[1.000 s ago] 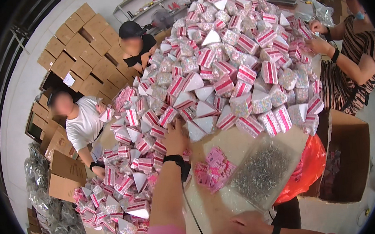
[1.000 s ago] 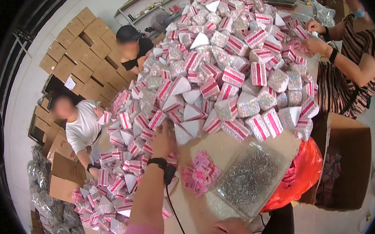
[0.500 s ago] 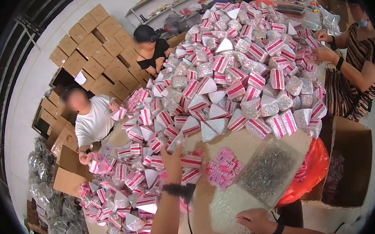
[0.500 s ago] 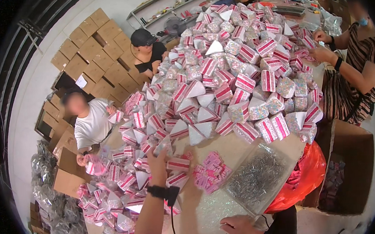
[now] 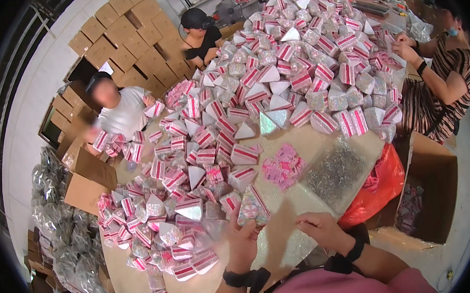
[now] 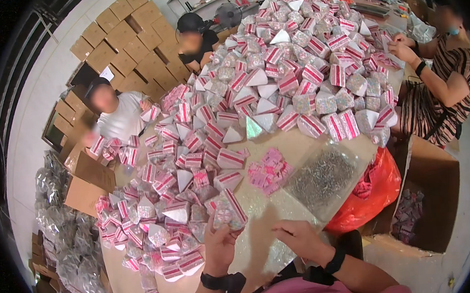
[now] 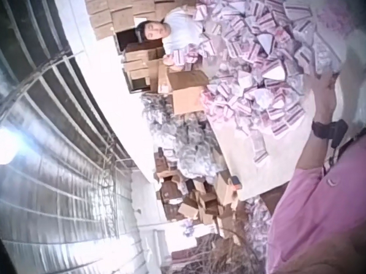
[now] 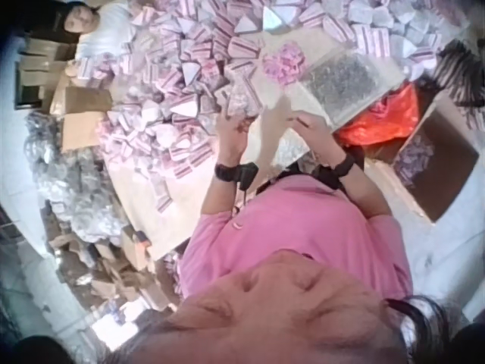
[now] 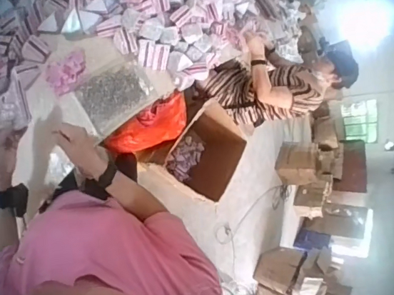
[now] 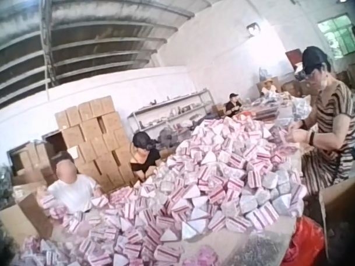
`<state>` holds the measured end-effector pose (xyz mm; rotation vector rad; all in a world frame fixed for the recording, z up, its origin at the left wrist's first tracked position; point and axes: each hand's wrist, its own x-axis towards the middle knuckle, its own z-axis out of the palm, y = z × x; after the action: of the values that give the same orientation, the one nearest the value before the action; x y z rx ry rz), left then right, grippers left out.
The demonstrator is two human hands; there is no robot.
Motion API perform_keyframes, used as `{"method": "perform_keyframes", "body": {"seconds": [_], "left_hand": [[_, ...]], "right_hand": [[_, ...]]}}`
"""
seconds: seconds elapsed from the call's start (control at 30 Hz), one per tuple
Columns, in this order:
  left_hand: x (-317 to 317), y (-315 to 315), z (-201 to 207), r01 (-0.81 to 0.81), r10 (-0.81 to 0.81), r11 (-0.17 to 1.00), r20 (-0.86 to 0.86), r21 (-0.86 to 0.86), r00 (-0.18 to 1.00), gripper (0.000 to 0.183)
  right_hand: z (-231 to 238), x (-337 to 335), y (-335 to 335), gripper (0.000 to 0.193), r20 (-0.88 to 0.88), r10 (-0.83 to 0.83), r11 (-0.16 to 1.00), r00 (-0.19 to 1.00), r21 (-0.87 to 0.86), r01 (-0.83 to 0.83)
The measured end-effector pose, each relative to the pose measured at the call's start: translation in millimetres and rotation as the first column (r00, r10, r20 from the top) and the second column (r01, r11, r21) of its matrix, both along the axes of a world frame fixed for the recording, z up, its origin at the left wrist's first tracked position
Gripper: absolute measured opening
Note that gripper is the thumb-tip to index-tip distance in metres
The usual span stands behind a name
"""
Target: Packing small pink triangular boxes into plastic bags and placing them into cardboard shipping containers on a factory assembly table.
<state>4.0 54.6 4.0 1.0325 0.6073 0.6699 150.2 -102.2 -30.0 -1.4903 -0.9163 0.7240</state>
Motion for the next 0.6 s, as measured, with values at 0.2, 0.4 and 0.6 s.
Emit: {"method": "perform_keyframes", "body": {"seconds": [0.2,0.4,0.6], "left_hand": [[-6.6,-36.0,10.2,-0.056,0.069,0.965,-0.044,0.255,0.997,0.071],[-9.2,-49.5,20.9,-0.071,0.111,0.928,-0.089,0.365,0.990,0.072],[-11.4,-54.0,20.1,-0.075,0.107,0.919,-0.062,0.387,0.992,0.072]], "right_hand": [[70.0,-17.2,-3.1,0.019,0.101,0.040,0.994,0.994,0.094,-0.049],[84.9,-28.2,-1.5,0.017,0.225,-0.008,0.989,0.974,0.148,-0.026],[80.2,-32.3,0.1,0.016,0.316,-0.068,0.981,0.946,0.194,0.006]]}}
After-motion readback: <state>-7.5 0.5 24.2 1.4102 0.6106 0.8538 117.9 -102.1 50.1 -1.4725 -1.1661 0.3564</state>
